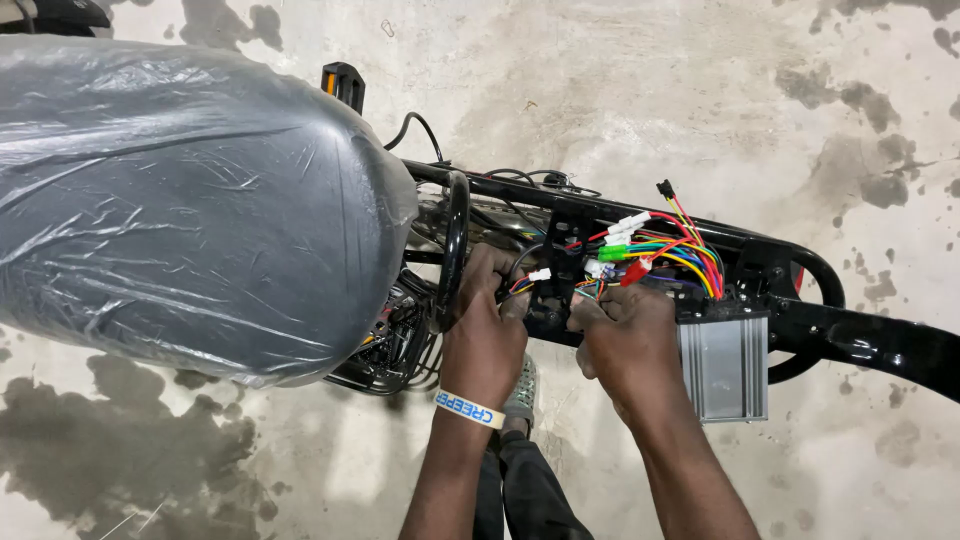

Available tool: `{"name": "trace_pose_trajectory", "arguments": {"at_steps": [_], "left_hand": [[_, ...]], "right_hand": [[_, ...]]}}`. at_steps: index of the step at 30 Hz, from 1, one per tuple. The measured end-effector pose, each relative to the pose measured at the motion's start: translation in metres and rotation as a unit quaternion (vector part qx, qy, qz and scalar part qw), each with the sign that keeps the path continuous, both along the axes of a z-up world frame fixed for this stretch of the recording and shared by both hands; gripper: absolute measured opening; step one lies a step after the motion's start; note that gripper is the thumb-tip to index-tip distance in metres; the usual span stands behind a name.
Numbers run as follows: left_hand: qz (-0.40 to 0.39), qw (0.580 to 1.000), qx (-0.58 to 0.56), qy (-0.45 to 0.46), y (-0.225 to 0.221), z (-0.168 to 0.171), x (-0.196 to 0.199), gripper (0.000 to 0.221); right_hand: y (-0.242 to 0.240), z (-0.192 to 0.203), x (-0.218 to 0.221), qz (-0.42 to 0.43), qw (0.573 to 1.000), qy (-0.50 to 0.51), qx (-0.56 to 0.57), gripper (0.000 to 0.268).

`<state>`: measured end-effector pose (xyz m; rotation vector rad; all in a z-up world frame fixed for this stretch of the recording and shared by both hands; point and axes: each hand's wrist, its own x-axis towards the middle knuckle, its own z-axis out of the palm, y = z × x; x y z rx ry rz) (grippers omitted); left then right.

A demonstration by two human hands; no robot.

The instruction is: Connecting electrical wiring and components on an electric bicycle frame

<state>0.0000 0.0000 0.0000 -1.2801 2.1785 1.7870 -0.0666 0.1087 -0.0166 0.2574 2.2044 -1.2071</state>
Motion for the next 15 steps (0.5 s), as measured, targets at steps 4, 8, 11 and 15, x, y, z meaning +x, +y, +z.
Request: {"name": "trace_pose_trajectory", "arguments": {"at_steps": [4, 8, 11, 15], "left_hand": [[0.000, 1.000, -0.011, 0.004, -0.002, 0.001, -0.002, 0.012], [0.014, 1.000, 0.004, -0.013, 0.000, 0.005, -0.004, 0.011], [0.017, 0.999, 0.006, -0.034, 0.000, 0.008, -0.007, 0.009], [-0.002, 0.999, -0.039, -0.021, 0.000, 0.008, -0.006, 0.011]], "right_hand": [[-0.002, 0.006, -0.002, 0.023, 1.000, 0.006, 0.015, 0.023], [-0.002, 0.012, -0.005, 0.055, 0.997, 0.001, 0.053, 0.020], [-0.008, 0.023, -0.006, 0.072, 0.994, 0.005, 0.076, 0.018], [0.000, 0.015, -0.008, 0.080, 0.991, 0.031, 0.099, 0.015]]}}
